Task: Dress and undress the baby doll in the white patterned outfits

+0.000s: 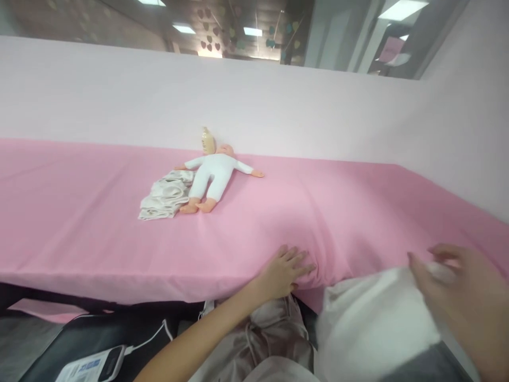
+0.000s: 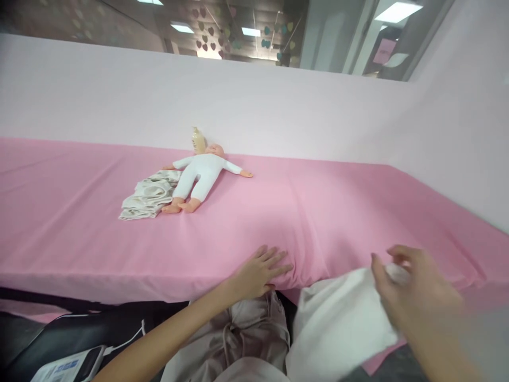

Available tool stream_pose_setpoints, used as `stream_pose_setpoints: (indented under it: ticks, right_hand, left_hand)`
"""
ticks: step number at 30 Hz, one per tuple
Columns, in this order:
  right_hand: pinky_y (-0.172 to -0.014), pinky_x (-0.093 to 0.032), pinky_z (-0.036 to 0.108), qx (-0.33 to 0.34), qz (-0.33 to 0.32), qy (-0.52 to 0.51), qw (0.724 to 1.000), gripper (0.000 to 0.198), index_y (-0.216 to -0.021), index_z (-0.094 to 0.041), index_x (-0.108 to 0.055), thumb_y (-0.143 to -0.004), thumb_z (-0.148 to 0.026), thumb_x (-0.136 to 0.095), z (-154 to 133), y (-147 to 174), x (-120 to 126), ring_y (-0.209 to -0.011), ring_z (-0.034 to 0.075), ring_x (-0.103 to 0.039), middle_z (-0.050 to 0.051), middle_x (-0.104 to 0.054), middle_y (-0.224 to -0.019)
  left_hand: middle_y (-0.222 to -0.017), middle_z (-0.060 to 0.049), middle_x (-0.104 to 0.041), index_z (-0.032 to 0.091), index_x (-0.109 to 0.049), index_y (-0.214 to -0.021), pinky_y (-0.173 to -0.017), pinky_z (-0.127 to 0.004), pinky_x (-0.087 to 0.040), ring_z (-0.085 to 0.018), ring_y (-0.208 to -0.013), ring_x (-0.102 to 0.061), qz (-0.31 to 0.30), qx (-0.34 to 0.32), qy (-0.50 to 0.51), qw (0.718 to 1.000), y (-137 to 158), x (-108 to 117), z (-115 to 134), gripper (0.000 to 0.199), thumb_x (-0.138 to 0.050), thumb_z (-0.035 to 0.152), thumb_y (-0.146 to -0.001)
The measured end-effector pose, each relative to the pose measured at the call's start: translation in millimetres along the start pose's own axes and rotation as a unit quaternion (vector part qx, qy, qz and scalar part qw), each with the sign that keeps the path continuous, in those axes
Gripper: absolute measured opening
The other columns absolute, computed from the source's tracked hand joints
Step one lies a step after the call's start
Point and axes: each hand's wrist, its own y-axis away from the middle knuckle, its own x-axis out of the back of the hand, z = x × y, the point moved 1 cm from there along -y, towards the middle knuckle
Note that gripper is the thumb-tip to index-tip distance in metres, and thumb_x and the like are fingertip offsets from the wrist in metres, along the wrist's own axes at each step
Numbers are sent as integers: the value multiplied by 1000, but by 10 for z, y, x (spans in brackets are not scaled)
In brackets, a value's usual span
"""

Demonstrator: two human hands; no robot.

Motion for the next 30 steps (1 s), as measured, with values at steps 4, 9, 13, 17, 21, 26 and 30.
stream_pose_setpoints:
  ticks: [4,9,13,17,21,26,30]
  right_hand:
    - [-46,-43,31,75,-151,98,981,45,-129,-19,-47,-84,-16,-40,-40,68,-591,-59,17,-61,9,-52,-133]
    - [-51,-49,33,43,-240,164,956,55,-138,-18,-41,-84,-11,-34,332,376,-1187,-62,18,-65,13,-43,-142]
    - [-49,-51,37,-3,-192,137,972,54,-142,-18,-37,-88,-19,-30,590,491,-1424,-57,19,-64,15,-43,-142]
    - [-47,-49,36,-31,-154,81,984,60,-143,-19,-35,-84,-19,-34,664,511,-1488,-60,20,-63,13,-44,-141]
    - [-52,-48,33,-52,-120,11,991,63,-142,-27,-35,-80,-21,-39,880,491,-1452,-71,22,-65,6,-51,-137]
    - [-53,-44,36,-86,-89,23,992,69,-145,-37,-22,-80,-25,-38,1518,414,-1513,-80,27,-65,5,-40,-145]
    - [-55,-44,39,-81,-126,36,988,67,-146,-39,-15,-82,-25,-34,1800,366,-1688,-83,30,-66,7,-35,-148]
  left_hand:
    - [-151,-8,-27,29,-29,-143,-110,-47,-22,-30,-136,-28,-9,4,18,1000,-9,43,38,66,-56,36,-83]
    - [-152,-7,-27,28,-29,-143,-112,-48,-20,-29,-137,-27,-10,21,29,999,27,63,100,64,-53,34,-84]
    - [-153,-5,-25,31,-22,-145,-112,-52,-18,-25,-138,-26,-12,61,25,998,110,61,150,63,-49,35,-88]
    - [-154,-6,-21,34,-16,-147,-109,-63,-15,-32,-139,-22,-34,127,-10,991,215,83,150,72,-53,40,-85]
    - [-156,-6,-17,35,-10,-148,-106,-66,-19,-37,-139,-20,-46,165,-56,984,359,83,127,75,-52,43,-85]
    - [-155,-1,-18,39,-6,-146,-107,-62,-21,-34,-139,-22,-10,183,-79,980,491,-2,129,71,-46,43,-89]
    - [-155,-1,-20,39,-9,-146,-108,-60,-21,-33,-138,-24,-6,183,-78,980,494,-7,143,69,-45,45,-89]
